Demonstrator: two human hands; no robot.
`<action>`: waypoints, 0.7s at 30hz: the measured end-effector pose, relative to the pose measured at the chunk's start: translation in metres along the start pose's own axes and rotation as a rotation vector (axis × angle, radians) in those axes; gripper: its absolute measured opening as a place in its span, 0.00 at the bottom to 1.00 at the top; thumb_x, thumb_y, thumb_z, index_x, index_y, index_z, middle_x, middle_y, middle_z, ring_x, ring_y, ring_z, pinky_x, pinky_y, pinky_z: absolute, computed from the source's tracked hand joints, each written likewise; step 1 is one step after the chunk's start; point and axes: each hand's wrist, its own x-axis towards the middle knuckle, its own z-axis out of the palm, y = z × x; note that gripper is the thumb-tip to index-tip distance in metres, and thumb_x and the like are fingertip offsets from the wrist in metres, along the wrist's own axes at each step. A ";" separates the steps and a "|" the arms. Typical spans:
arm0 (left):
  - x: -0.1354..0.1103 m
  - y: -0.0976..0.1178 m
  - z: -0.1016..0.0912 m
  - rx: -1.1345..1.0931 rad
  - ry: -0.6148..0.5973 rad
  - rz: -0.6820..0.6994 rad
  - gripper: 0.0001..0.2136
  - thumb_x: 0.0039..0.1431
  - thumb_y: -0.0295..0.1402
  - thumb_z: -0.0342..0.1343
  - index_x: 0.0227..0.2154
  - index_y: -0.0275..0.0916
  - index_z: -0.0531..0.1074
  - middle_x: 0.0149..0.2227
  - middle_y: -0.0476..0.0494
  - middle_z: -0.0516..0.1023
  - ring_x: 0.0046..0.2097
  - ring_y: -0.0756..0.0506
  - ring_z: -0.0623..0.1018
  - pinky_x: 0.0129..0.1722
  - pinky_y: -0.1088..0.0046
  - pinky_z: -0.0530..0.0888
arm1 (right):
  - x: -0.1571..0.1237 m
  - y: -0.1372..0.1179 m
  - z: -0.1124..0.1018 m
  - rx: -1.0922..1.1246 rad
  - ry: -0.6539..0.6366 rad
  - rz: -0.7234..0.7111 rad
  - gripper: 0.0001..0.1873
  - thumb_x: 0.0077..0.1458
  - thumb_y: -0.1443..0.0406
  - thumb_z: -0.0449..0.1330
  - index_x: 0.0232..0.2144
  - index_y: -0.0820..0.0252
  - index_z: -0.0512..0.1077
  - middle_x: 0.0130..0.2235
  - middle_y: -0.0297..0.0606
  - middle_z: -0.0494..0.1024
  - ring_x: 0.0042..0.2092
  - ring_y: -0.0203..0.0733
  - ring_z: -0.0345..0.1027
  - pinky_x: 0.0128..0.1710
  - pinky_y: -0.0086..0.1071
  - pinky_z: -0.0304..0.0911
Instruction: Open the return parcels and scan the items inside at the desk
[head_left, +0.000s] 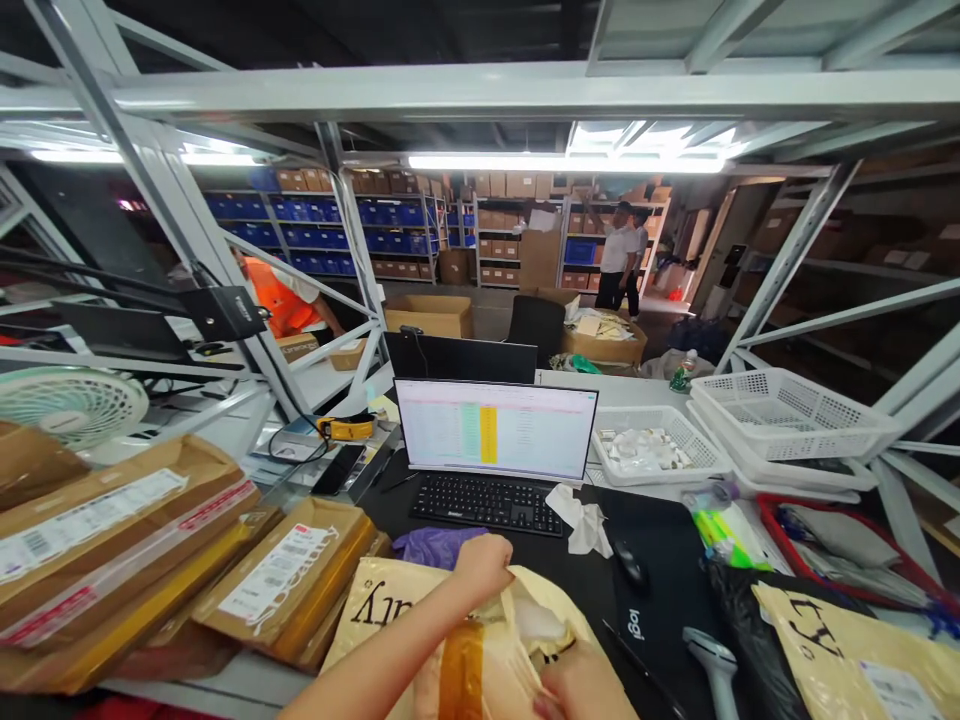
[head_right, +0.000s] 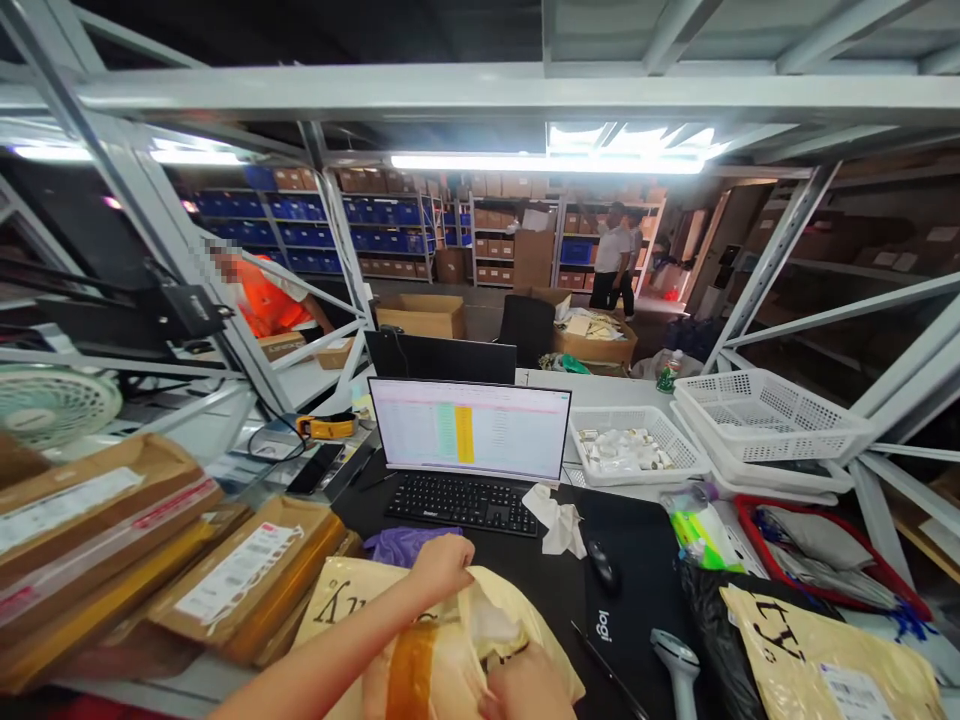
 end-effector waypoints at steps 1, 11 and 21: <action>-0.007 0.003 -0.001 -0.018 -0.011 -0.017 0.05 0.51 0.34 0.56 0.28 0.42 0.77 0.36 0.41 0.83 0.42 0.38 0.81 0.38 0.67 0.72 | 0.001 -0.004 -0.001 -0.001 0.014 0.023 0.07 0.48 0.59 0.63 0.30 0.53 0.77 0.33 0.40 0.80 0.37 0.47 0.74 0.36 0.33 0.64; -0.031 0.019 -0.003 0.038 -0.248 0.023 0.13 0.46 0.30 0.61 0.37 0.39 0.81 0.45 0.30 0.82 0.47 0.31 0.81 0.44 0.59 0.74 | 0.033 -0.060 0.011 0.115 0.054 0.126 0.17 0.53 0.54 0.61 0.41 0.56 0.79 0.41 0.47 0.82 0.44 0.60 0.76 0.45 0.47 0.69; -0.021 0.000 0.017 -0.056 -0.055 -0.046 0.09 0.43 0.21 0.54 0.23 0.41 0.75 0.35 0.43 0.82 0.43 0.40 0.80 0.38 0.71 0.68 | 0.044 -0.079 0.005 0.040 -0.039 0.227 0.16 0.62 0.63 0.52 0.35 0.57 0.80 0.36 0.49 0.83 0.40 0.61 0.78 0.36 0.45 0.67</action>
